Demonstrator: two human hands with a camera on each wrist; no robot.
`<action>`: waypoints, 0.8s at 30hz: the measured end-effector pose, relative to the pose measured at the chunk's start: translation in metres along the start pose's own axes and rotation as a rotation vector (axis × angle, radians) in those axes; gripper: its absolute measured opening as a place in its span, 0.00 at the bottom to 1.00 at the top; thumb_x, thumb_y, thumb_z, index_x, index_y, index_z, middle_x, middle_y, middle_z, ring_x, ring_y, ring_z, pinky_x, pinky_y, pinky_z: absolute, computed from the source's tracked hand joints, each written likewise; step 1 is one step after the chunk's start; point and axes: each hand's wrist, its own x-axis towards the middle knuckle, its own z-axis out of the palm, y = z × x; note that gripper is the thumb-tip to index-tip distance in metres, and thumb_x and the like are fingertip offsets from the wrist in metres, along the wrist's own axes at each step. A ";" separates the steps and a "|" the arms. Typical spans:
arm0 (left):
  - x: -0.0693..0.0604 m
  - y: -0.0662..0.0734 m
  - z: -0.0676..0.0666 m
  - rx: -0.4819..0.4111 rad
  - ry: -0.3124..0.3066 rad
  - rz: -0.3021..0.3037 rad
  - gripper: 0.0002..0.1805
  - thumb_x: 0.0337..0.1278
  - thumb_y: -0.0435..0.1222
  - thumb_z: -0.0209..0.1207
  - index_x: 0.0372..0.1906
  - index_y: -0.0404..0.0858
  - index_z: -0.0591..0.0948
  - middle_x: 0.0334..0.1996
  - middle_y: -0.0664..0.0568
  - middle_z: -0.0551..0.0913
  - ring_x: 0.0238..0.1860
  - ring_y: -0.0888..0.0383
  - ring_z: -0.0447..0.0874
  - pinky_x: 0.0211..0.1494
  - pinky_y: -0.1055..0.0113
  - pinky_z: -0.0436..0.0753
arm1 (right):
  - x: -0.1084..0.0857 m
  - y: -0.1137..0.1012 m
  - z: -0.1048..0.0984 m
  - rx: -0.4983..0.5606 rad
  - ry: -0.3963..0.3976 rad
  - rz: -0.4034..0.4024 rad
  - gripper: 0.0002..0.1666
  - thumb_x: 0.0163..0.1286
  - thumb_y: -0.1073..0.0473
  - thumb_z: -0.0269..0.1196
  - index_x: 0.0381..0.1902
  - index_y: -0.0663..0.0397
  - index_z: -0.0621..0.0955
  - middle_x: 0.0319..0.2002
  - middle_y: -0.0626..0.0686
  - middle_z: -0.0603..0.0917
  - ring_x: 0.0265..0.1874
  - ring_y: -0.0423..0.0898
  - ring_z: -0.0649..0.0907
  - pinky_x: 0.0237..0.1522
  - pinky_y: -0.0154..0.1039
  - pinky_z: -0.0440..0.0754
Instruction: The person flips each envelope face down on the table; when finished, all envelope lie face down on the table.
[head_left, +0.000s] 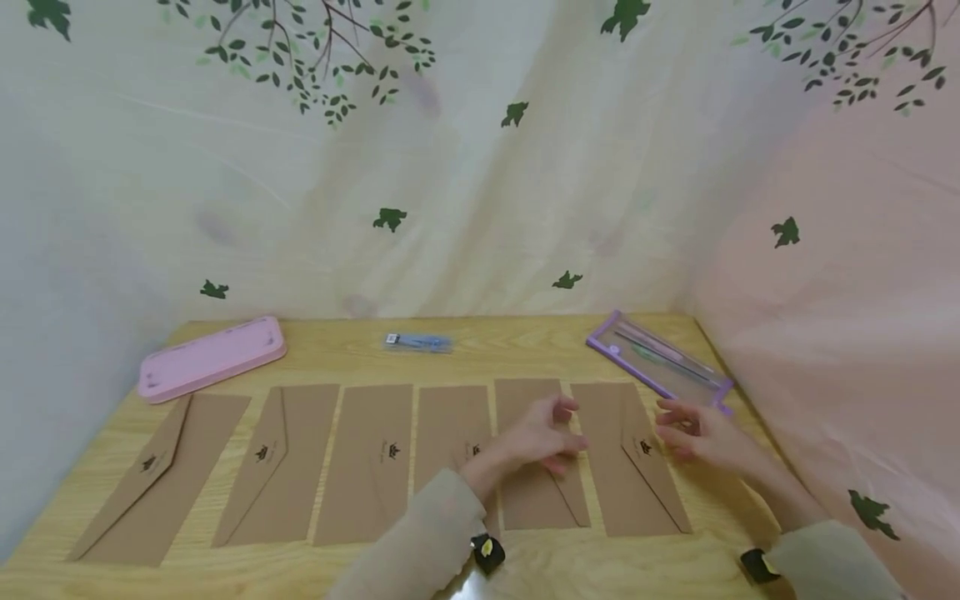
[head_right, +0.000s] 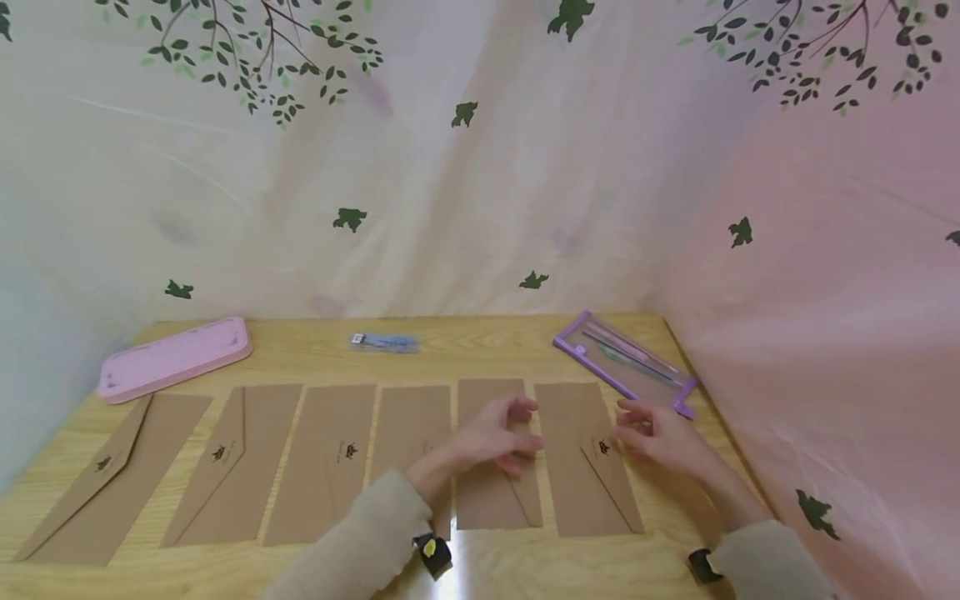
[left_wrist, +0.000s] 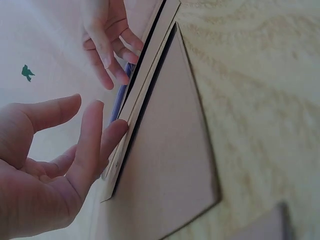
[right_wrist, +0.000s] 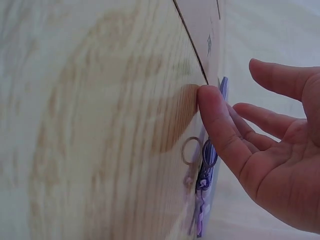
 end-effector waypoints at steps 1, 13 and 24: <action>0.000 -0.001 0.001 -0.015 0.004 -0.007 0.33 0.59 0.28 0.69 0.68 0.31 0.70 0.66 0.37 0.71 0.39 0.50 0.88 0.29 0.58 0.88 | 0.000 0.001 0.000 0.006 -0.003 0.006 0.35 0.74 0.65 0.62 0.67 0.86 0.63 0.53 0.76 0.79 0.38 0.49 0.87 0.36 0.40 0.88; 0.000 0.001 0.008 -0.127 0.002 -0.034 0.31 0.58 0.25 0.68 0.67 0.32 0.72 0.63 0.39 0.74 0.38 0.48 0.88 0.30 0.59 0.88 | 0.000 0.001 -0.002 0.069 -0.005 0.067 0.36 0.74 0.64 0.62 0.68 0.84 0.62 0.53 0.72 0.79 0.40 0.51 0.86 0.38 0.41 0.88; 0.001 -0.001 0.016 -0.195 -0.010 -0.036 0.29 0.58 0.24 0.67 0.65 0.31 0.73 0.64 0.38 0.72 0.42 0.46 0.88 0.34 0.54 0.89 | 0.001 0.002 0.004 0.183 0.001 0.127 0.37 0.76 0.62 0.61 0.69 0.85 0.60 0.61 0.77 0.73 0.46 0.48 0.84 0.45 0.42 0.87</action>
